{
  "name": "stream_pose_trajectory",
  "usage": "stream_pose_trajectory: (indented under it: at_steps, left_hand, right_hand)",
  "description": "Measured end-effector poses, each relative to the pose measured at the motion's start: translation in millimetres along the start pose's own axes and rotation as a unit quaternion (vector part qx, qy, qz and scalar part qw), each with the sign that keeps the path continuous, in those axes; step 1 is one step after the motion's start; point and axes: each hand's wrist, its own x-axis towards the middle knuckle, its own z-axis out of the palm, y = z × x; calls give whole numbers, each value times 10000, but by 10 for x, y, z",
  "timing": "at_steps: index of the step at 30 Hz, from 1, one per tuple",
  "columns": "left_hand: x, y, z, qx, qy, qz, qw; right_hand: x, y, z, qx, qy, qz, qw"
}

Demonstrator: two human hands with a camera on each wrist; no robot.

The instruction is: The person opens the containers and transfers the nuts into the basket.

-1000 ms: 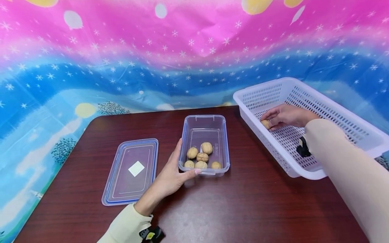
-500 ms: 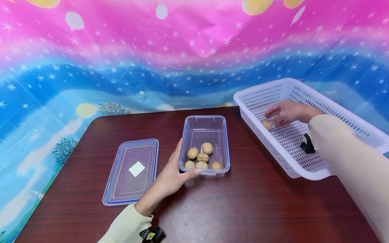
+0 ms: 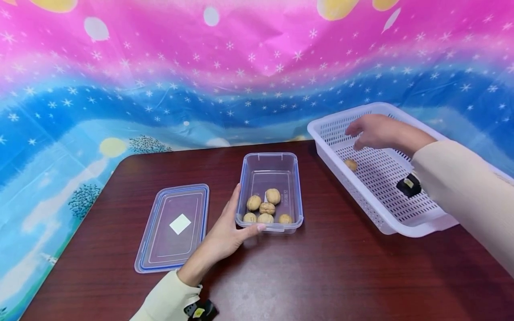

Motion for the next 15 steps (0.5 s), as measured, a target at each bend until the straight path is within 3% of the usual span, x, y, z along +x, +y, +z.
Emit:
stream_pose_trajectory:
  at_steps: [7, 15]
  left_hand:
    - [2, -6, 1, -12, 7, 39, 10000]
    - [2, -9, 1, -61, 11, 40, 10000]
  right_hand:
    - [-241, -552, 30, 236, 269, -66, 9993]
    - [-483, -1042, 347, 863, 609, -524, 9930]
